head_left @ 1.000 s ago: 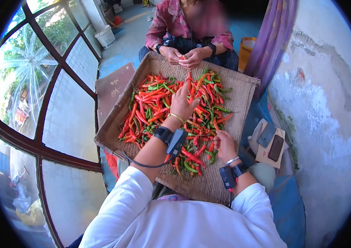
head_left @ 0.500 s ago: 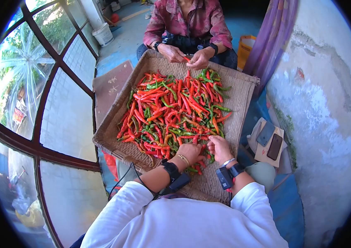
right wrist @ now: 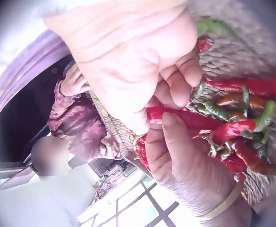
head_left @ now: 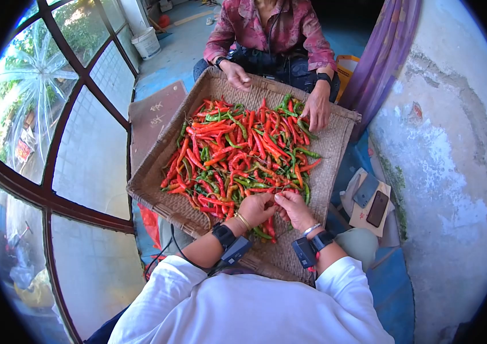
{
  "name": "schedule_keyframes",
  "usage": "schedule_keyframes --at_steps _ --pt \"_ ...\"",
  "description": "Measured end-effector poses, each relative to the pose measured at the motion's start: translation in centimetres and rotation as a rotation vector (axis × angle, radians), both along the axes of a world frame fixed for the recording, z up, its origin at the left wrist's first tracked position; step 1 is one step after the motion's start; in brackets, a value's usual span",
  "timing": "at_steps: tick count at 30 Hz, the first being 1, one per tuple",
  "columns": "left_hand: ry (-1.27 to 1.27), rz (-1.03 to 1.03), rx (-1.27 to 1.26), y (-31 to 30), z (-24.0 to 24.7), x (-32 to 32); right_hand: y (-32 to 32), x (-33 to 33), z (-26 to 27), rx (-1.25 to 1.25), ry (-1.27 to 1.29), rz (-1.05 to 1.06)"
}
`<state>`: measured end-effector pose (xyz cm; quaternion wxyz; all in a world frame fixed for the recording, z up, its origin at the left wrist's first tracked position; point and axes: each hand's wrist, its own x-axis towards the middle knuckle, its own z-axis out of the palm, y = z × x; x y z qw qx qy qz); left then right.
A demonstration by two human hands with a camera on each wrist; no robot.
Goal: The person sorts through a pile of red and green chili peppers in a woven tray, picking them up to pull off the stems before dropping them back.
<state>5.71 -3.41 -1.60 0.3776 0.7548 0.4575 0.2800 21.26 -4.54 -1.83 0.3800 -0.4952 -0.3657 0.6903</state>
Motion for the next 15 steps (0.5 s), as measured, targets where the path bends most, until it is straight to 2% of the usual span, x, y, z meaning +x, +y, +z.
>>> schedule_keyframes --at_steps 1,5,7,11,13,14,15 --pt "0.101 -0.031 0.085 -0.1 0.3 0.0 0.0 -0.1 0.2 0.050 -0.045 -0.001" --pt "0.010 -0.060 0.013 -0.3 -0.6 -0.1 0.2 0.3 0.6 0.150 -0.099 -0.082" --pt "0.040 -0.146 -0.070 -0.3 -0.6 -0.3 0.4 0.8 0.6 0.126 0.020 -0.203" --pt "0.066 -0.155 -0.121 -0.8 0.0 -0.7 0.6 1.2 0.4 0.074 0.129 -0.282" --pt "-0.076 -0.152 -0.304 -1.0 -0.2 -1.2 0.6 1.2 0.0 -0.013 0.124 -0.350" --pt "-0.072 -0.154 -0.303 -0.9 -0.1 -1.5 0.7 1.3 -0.2 -0.056 0.122 -0.384" --pt "-0.107 -0.110 -0.414 -0.8 1.0 -1.7 0.8 1.5 -0.5 -0.054 0.127 -0.387"
